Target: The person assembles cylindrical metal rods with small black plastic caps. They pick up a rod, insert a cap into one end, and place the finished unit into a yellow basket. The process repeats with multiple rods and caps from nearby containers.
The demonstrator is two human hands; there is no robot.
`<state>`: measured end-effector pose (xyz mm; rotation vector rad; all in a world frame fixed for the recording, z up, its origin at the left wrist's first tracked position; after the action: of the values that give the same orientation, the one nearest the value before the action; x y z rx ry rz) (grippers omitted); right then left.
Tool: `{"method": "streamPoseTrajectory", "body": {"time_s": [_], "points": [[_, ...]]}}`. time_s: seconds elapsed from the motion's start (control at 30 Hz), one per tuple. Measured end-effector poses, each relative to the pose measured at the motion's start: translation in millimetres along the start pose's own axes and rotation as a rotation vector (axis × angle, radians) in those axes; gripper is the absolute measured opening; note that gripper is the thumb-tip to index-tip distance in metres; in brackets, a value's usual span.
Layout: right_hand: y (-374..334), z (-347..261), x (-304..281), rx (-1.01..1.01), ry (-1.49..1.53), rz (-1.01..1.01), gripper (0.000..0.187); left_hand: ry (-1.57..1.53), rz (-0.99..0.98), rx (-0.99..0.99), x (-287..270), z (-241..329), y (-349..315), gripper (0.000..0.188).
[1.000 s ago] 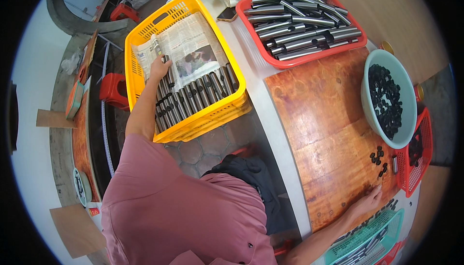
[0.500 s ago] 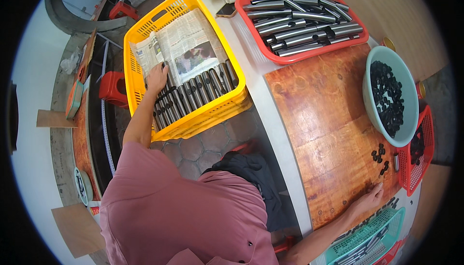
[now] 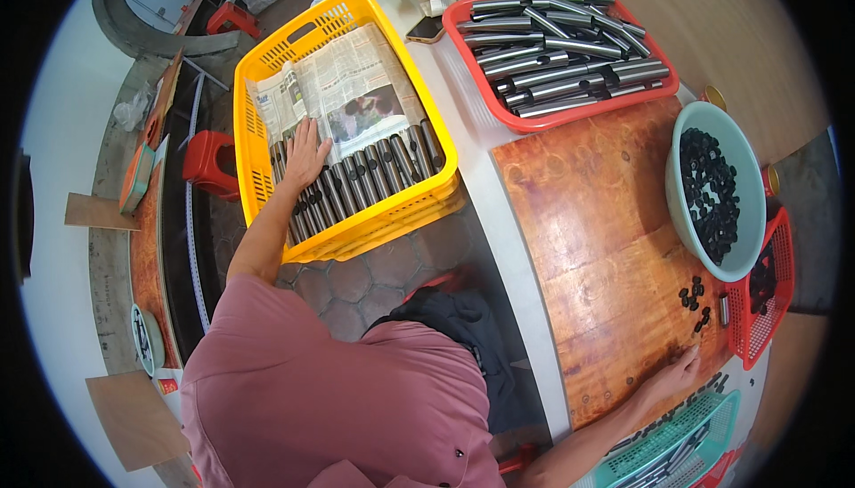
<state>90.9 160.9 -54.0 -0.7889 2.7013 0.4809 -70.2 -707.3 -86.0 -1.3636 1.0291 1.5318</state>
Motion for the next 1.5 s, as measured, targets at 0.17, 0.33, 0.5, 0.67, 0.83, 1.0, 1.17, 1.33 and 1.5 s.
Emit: {"method": "streamPoseTrajectory", "body": {"time_s": [0.17,0.33,0.5,0.67,0.83,1.0,1.17,1.33,1.5], "points": [[-10,-12,7,0.004,0.081,0.032,0.037,0.001,0.113,0.075,14,-8,12,0.071],[-17,-33,21,0.046,0.059,0.110,0.038,0.099,0.094,0.135,19,-29,18,0.068],[-19,-48,12,0.007,0.009,0.046,0.035,0.064,-0.006,0.001,16,-15,15,0.069],[-21,-51,11,0.071,0.022,0.072,0.030,0.110,-0.080,-0.003,22,-22,9,0.068],[-8,-23,8,0.012,0.027,0.166,0.018,-0.071,0.224,0.079,1,-19,38,0.064],[-10,-43,7,-0.068,-0.067,0.142,0.016,-0.311,0.633,0.422,-82,53,60,0.058],[-43,-122,-37,-0.172,-0.165,0.122,0.013,-0.243,0.761,0.815,-176,213,-2,0.052],[-59,-142,-139,-0.250,-0.527,0.288,0.011,-0.419,0.578,1.169,-180,321,-69,0.039],[-57,-84,-241,0.186,-1.127,0.110,0.014,-0.533,0.235,1.454,-131,398,-136,0.034]]}}
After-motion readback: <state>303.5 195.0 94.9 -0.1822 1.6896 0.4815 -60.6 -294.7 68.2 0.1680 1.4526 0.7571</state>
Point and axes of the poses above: each hand's wrist, its own y-axis towards the middle knuckle, its own x-axis out of the palm, z = x × y, the point moved 3 cm from there along y, towards the middle knuckle, and after that the axes turned 1 degree about y, right-handed, at the moved point
